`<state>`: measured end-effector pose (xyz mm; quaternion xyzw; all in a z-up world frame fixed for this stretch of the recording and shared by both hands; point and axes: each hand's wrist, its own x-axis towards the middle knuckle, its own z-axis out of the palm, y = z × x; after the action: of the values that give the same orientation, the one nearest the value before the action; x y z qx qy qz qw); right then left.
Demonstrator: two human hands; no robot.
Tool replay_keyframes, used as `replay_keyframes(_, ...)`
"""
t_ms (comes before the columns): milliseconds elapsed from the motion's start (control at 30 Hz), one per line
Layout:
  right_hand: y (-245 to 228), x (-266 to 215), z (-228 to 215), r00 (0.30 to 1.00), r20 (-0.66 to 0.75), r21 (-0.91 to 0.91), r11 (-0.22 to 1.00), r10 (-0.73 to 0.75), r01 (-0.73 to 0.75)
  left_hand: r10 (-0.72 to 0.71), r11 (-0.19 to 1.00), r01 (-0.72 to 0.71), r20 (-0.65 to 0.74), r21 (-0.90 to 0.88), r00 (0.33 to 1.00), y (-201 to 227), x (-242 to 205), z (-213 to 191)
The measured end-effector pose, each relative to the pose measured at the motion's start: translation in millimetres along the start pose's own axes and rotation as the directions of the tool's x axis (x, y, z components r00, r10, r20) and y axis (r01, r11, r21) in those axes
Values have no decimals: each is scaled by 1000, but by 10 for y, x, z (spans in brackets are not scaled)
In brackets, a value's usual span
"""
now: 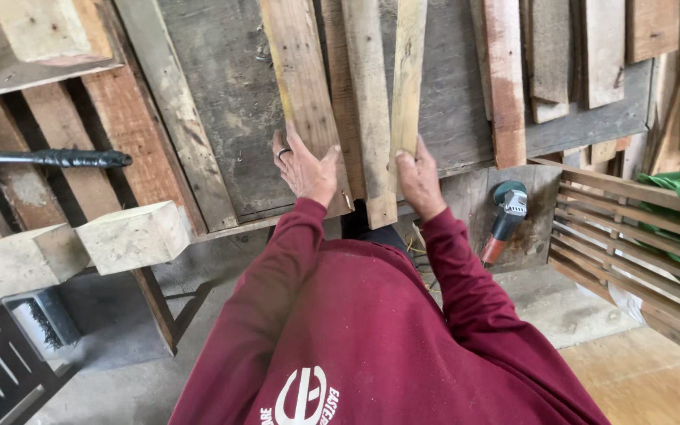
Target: The person assembles wooden pallets by hand, placing wooden slats onto a pallet frame and securing them with nails. They use a hammer to drive nails into the wood, working methodically across the pallet structure.
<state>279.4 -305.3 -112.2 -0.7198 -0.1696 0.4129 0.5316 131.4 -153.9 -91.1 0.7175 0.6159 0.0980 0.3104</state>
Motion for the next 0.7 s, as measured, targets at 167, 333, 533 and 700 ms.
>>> replay_keyframes(167, 141, -159, 433, 992, 64, -707, 697, -109, 122, -220, 975, 214, 123, 59, 968, -18, 76, 81)
replay_keyframes(333, 137, -177, 710, 980, -80, -814, 579, -183, 42, -213, 972, 201, 99, 121, 972, 144, 57, 234)
replay_keyframes(533, -98, -45, 475, 993, 11, -237, 965, -114, 113, -257, 966, 251, 262, 56, 930, -128, 292, 1)
replay_keyframes(700, -436, -227, 393, 969, 184, 578, 780, 162, -240, 55, 755, 270, 468, -598, 882, -203, 355, -419)
